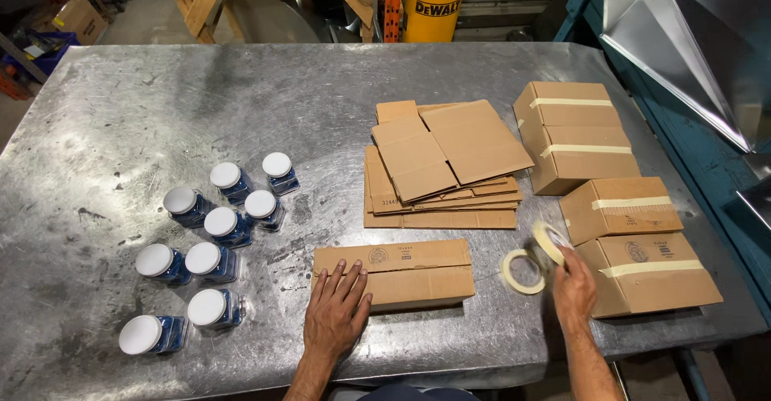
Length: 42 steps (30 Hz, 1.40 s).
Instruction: The person assembles cardboard boxes and packs several jars into them. They fold the flaps of the boxes, secure them with tape from a roll, and place blue jars inside before sealing the boxes.
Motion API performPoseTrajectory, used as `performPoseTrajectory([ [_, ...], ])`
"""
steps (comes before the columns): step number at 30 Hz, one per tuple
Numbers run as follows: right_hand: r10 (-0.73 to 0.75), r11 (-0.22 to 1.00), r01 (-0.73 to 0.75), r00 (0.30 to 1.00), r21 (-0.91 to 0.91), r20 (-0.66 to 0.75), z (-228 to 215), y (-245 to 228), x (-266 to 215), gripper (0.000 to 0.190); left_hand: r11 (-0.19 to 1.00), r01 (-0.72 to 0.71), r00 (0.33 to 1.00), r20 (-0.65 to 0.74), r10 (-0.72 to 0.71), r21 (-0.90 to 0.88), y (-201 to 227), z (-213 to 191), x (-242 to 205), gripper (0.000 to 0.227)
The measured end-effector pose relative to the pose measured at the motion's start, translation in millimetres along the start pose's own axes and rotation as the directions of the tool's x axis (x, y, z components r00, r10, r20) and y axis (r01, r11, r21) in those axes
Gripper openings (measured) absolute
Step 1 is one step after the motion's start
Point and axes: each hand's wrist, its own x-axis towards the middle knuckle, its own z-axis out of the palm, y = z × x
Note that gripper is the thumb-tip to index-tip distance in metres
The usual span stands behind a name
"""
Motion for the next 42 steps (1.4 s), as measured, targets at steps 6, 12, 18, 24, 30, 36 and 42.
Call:
performPoseTrajectory([
  [6, -0.011, 0.953, 0.061, 0.986, -0.298, 0.166, 5.8, 63.3, -25.3, 0.055, 1.000, 0.020, 1.000, -0.007, -0.020, -0.016, 2.0, 0.3, -1.9, 0.041],
  [12, 0.063, 0.923, 0.082, 0.931, -0.375, 0.359, -12.1, 16.1, -39.1, 0.095, 1.000, 0.019, 1.000, -0.011, -0.019, -0.008, 2.1, -0.3, -0.5, 0.040],
  [18, -0.018, 0.877, 0.258, 0.860, -0.405, 0.509, 23.6, 5.4, -39.3, 0.053, 0.999, 0.038, 0.999, 0.020, -0.038, -0.013, -0.4, 5.6, -5.6, 0.043],
  [24, -0.028, 0.975, 0.115, 0.911, -0.188, 0.411, 34.0, 14.2, -33.2, 0.033, 0.999, 0.033, 0.999, 0.025, -0.033, -0.001, -1.6, 8.4, -9.0, 0.044],
  [30, 0.033, 0.950, -0.124, 0.953, 0.288, 0.301, 32.9, 35.4, -33.1, 0.050, 0.999, 0.038, 0.999, 0.022, -0.038, -0.001, 0.9, 3.6, -6.2, 0.044],
  [36, 0.168, 0.637, -0.455, 0.870, 0.622, 0.464, 11.0, -10.9, -27.2, 0.045, 0.999, 0.032, 0.999, 0.021, -0.032, -0.003, 0.8, 3.7, -6.4, 0.042],
  [42, 0.267, 0.335, -0.523, 0.851, 0.784, 0.453, -3.2, -72.9, -4.0, 0.044, 1.000, 0.023, 1.000, -0.003, -0.023, -0.005, 3.0, 1.0, -5.2, 0.041],
])
